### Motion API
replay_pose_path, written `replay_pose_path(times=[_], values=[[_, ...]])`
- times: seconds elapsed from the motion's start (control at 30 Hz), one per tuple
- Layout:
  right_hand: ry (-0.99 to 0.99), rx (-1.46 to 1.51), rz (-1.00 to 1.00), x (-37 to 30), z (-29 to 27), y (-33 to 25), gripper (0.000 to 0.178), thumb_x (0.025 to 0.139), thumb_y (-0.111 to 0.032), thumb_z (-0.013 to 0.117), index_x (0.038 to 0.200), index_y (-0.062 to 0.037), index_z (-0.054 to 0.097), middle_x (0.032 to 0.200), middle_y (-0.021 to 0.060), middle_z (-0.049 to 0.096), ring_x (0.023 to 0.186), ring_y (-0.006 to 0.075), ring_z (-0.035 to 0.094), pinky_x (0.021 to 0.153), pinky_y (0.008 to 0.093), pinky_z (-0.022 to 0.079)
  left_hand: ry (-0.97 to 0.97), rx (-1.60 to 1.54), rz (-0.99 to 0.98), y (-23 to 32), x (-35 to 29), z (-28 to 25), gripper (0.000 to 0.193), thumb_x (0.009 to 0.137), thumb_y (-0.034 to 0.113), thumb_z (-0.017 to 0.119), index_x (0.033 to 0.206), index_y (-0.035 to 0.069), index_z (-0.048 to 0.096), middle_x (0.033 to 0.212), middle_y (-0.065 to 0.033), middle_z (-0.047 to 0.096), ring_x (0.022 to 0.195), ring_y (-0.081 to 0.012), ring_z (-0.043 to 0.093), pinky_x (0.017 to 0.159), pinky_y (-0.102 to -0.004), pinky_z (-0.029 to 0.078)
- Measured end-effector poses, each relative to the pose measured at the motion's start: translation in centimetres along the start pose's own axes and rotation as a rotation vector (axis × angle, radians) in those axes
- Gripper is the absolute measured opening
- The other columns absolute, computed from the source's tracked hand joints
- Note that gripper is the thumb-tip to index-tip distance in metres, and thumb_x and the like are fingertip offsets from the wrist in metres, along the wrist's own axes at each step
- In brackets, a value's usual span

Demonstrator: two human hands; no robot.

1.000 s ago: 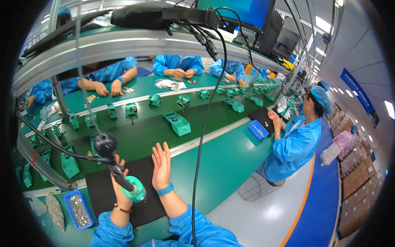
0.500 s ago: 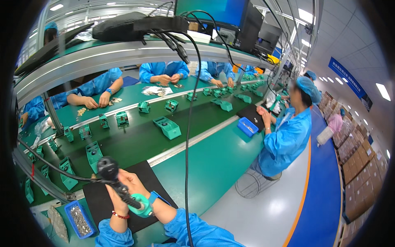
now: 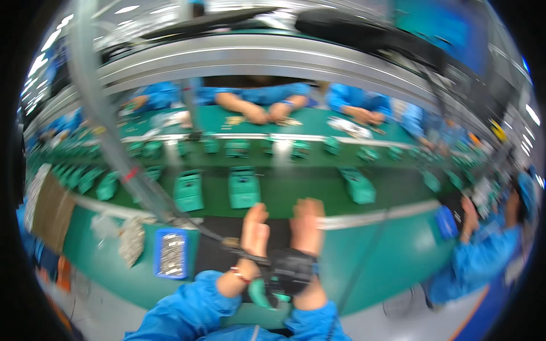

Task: The person assembles electronic device casings by positioning internal components and driving screws with an electric screwdriver, then places the assembled casings onto a conveyor belt.

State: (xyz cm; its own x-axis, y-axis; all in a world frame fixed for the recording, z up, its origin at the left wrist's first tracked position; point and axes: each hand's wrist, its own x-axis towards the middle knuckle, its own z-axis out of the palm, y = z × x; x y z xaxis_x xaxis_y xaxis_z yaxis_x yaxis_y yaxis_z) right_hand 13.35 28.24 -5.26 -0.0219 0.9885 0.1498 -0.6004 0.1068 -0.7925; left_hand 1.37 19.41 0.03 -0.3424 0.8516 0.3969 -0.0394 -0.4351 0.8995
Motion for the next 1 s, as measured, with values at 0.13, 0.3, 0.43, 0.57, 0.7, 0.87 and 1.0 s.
replay_pose_path(times=[0.13,0.3,0.43,0.57,0.7,0.87,1.0], values=[[0.192,0.153,-0.095,-1.5,2.2,-5.2,0.065,0.106,-0.049,0.030,0.157,-0.0086,0.028,0.160,0.0123,0.032,0.150,0.0291,0.026,0.122,0.0473,0.016,0.000,0.053,0.030,-1.2,-0.2,0.0,0.061,0.104,0.022,0.050,0.156,0.001,0.025,0.161,-0.0182,0.028,0.150,-0.0293,0.026,0.121,-0.0408,0.022],[-0.588,-0.110,0.107,-5.0,7.9,-1.7,0.082,0.101,-0.065,0.033,0.157,-0.0054,0.026,0.157,0.0214,0.036,0.148,0.0350,0.031,0.122,0.0434,0.022,0.083,0.005,0.081,-0.6,0.1,-1.5,0.060,0.105,0.031,0.049,0.154,0.003,0.029,0.162,-0.0217,0.024,0.150,-0.0350,0.024,0.122,-0.0437,0.021],[0.097,0.108,-0.049,-1.5,4.9,-4.5,0.062,0.105,-0.050,0.039,0.151,-0.0094,0.036,0.153,0.0180,0.040,0.144,0.0287,0.035,0.120,0.0441,0.024,0.038,0.059,0.010,0.1,0.3,-1.3,0.058,0.105,0.030,0.049,0.154,0.004,0.030,0.161,-0.0229,0.025,0.150,-0.0353,0.025,0.121,-0.0439,0.023],[-0.061,0.068,-0.014,-2.4,5.1,-4.8,0.055,0.104,-0.046,0.043,0.140,-0.0047,0.049,0.142,0.0185,0.053,0.127,0.0267,0.053,0.110,0.0409,0.039,0.005,0.086,-0.024,-0.6,0.2,-0.2,0.054,0.106,0.030,0.048,0.151,0.004,0.034,0.158,-0.0219,0.029,0.146,-0.0349,0.032,0.119,-0.0446,0.027],[-0.423,0.018,-0.076,-3.5,3.8,-4.0,0.058,0.101,-0.049,0.051,0.132,-0.0005,0.055,0.107,0.0178,0.068,0.096,0.0271,0.064,0.089,0.0432,0.050,0.071,-0.055,-0.069,-2.0,0.2,-1.1,0.047,0.106,0.029,0.049,0.146,0.006,0.041,0.153,-0.0175,0.035,0.133,-0.0303,0.048,0.106,-0.0409,0.043],[-0.821,0.300,0.041,-5.4,5.2,-8.0,0.065,0.099,-0.056,0.051,0.131,-0.0002,0.055,0.097,0.0200,0.068,0.082,0.0317,0.063,0.076,0.0433,0.048,-0.084,0.222,-0.077,-1.7,-0.5,-0.8,0.045,0.099,0.019,0.060,0.140,0.007,0.048,0.148,-0.0168,0.041,0.124,-0.0287,0.054,0.102,-0.0425,0.046],[-0.892,0.345,0.141,-8.4,3.3,-10.1,0.071,0.086,-0.057,0.068,0.123,0.0034,0.059,0.078,0.0234,0.066,0.062,0.0323,0.063,0.055,0.0420,0.046,-0.457,0.678,0.031,2.4,0.4,-1.4,0.047,0.089,0.020,0.064,0.134,0.009,0.055,0.145,-0.0235,0.047,0.129,-0.0426,0.051,0.103,-0.0484,0.047]])
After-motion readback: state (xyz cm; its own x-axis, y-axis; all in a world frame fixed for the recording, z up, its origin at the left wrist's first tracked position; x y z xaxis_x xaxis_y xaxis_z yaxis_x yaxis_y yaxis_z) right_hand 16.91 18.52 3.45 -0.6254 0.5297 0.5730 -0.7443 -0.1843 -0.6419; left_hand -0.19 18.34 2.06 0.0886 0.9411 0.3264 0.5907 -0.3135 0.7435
